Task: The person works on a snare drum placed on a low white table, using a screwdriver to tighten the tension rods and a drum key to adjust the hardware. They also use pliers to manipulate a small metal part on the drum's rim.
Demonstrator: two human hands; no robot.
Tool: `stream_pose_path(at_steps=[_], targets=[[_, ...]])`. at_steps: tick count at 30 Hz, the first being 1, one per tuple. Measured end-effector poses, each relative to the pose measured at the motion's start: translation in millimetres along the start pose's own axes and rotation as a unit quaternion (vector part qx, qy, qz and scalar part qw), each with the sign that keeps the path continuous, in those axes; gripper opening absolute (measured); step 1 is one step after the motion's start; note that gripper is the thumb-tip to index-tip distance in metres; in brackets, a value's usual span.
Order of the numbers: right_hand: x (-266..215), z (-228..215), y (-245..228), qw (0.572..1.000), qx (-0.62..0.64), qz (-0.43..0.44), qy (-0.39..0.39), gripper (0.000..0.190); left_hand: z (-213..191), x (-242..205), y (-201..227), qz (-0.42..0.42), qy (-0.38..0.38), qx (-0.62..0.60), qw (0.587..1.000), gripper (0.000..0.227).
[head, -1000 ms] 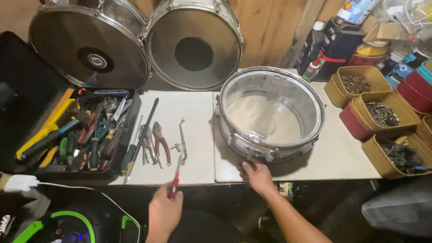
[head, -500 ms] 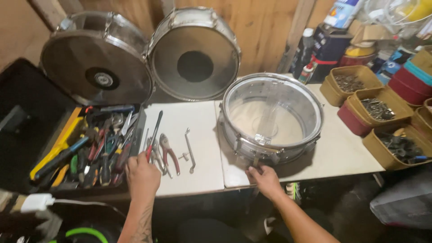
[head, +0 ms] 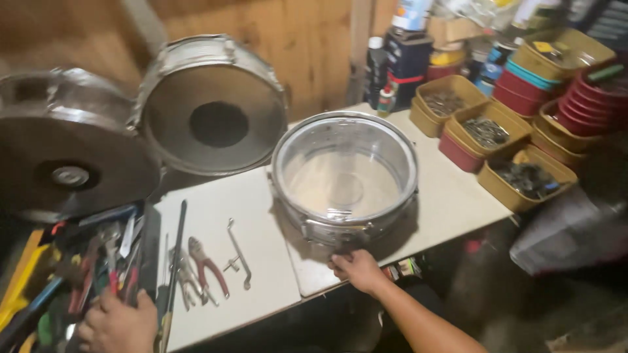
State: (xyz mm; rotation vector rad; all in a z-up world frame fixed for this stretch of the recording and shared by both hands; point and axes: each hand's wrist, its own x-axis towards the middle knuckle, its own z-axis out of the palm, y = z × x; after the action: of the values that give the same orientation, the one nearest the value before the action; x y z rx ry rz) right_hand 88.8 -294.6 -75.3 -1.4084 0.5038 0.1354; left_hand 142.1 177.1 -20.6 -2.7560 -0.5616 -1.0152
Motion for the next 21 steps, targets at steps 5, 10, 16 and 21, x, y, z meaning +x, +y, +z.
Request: stream_pose_path(at_steps=[5,10,16,21], targets=[[9,5,10,0.996,0.087,0.035,0.001,0.023,31,-5,-5,0.028,0.083,0.017,0.996,0.064],[-26,8,-36,0.998,0.011,0.062,0.003,0.025,58,26,-12,-0.133,-0.229,-0.022,0.964,0.093],[-14,10,-25,0.998,0.030,0.050,0.009,0.027,45,11,-4,-0.100,-0.118,-0.026,0.988,0.094],[-5,9,-12,0.999,0.022,0.042,0.022,0.031,40,5,-10,-0.052,-0.040,-0.021,0.998,0.093]])
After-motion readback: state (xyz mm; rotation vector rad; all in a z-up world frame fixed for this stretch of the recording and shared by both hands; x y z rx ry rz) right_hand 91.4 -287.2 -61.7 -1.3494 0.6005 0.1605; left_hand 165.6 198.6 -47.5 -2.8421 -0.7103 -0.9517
